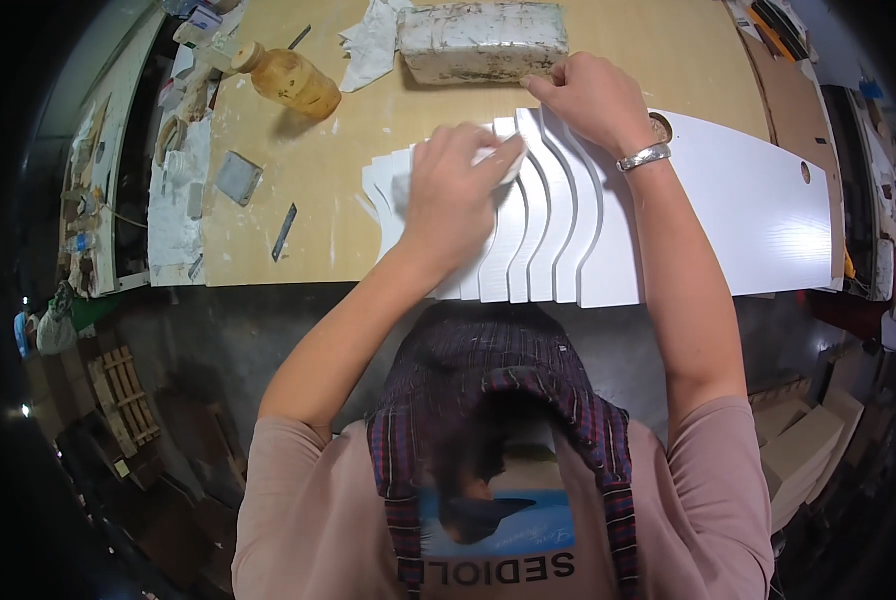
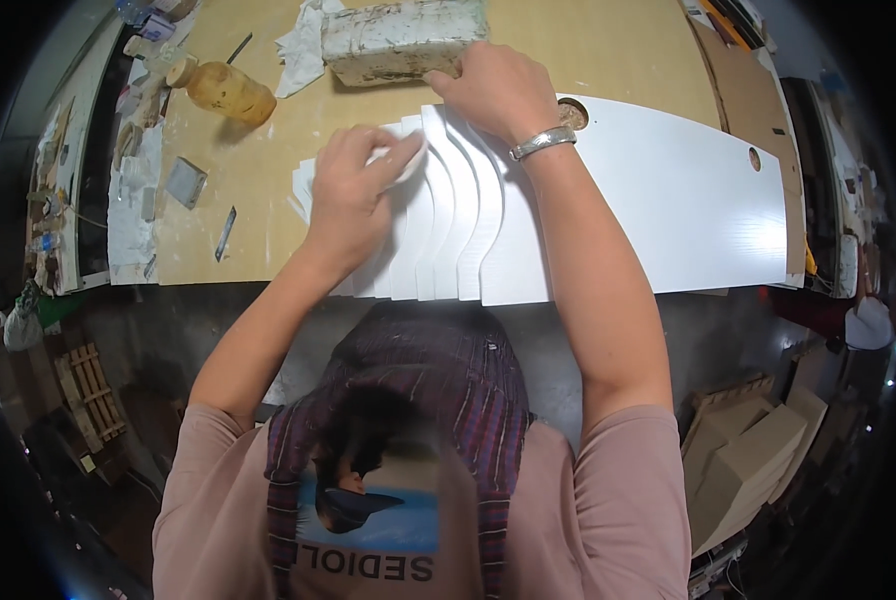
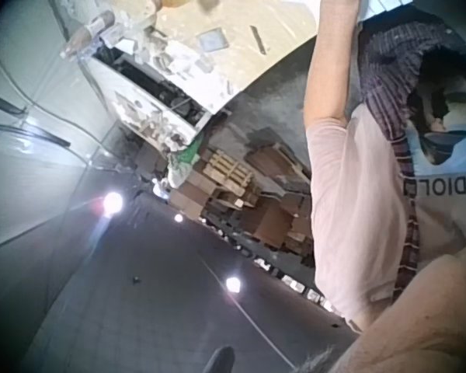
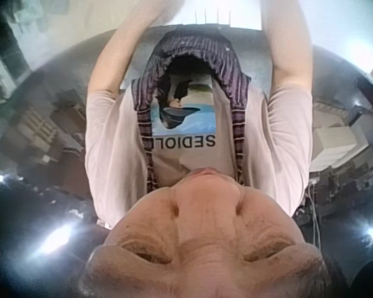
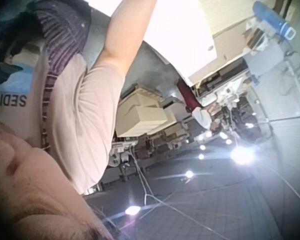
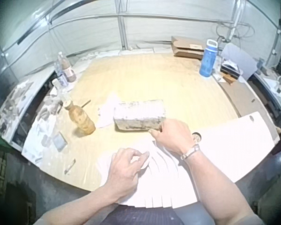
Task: The person sands the surface of a white wavy furniture panel using a sanding block. They then apply liquid from a bottle to a cloth and wipe the panel repeatedly.
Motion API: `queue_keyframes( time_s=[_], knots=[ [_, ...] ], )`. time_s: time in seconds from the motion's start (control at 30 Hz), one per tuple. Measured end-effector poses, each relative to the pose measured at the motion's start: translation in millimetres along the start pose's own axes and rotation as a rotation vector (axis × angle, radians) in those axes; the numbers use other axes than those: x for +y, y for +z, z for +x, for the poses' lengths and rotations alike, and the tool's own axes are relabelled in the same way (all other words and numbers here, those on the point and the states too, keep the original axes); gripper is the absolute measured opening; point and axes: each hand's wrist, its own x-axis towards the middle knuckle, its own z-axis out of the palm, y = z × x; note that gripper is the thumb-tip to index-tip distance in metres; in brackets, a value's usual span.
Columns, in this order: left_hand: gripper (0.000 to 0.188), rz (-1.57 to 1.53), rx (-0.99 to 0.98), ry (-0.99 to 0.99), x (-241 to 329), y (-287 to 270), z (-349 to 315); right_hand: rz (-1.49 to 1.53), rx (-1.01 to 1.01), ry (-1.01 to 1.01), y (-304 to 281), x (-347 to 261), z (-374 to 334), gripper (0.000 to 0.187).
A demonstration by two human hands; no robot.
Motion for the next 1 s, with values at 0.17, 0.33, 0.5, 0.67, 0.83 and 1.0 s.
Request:
queue_keyframes(
  time_s=[0.17, 0.33, 0.5, 0.67, 0.83, 1.0],
  knots=[
    [0.049, -0.158, -0.23, 0.161, 45, 4, -32, 0.052, 0.056, 0.0, 10, 12, 0, 0.043],
    [0.032, -0.303, -0.311, 0.028, 26, -32, -38, 0.057, 0.096, -0.025, 12, 13, 3, 0.042],
    [0.053, -0.243, -0.302, 0.106, 44, -2, -33, 0.059, 0.102, -0.04, 13, 10, 6, 0.043],
    [0.032, -0.378, -0.479, 0.069, -1, -56, -124, 0.073, 0.106, -0.02, 13, 13, 5, 0.044],
    [0.035, -0.182, -0.05, -0.13, 20, -49, -71, 0.081, 0.096, -0.007, 9, 8, 0, 0.043],
    [0.028, -0.499, -0.706, -0.053, 23, -52, -126, 0.016, -0.041, 0.069, 3, 9, 4, 0.043]
  ],
)
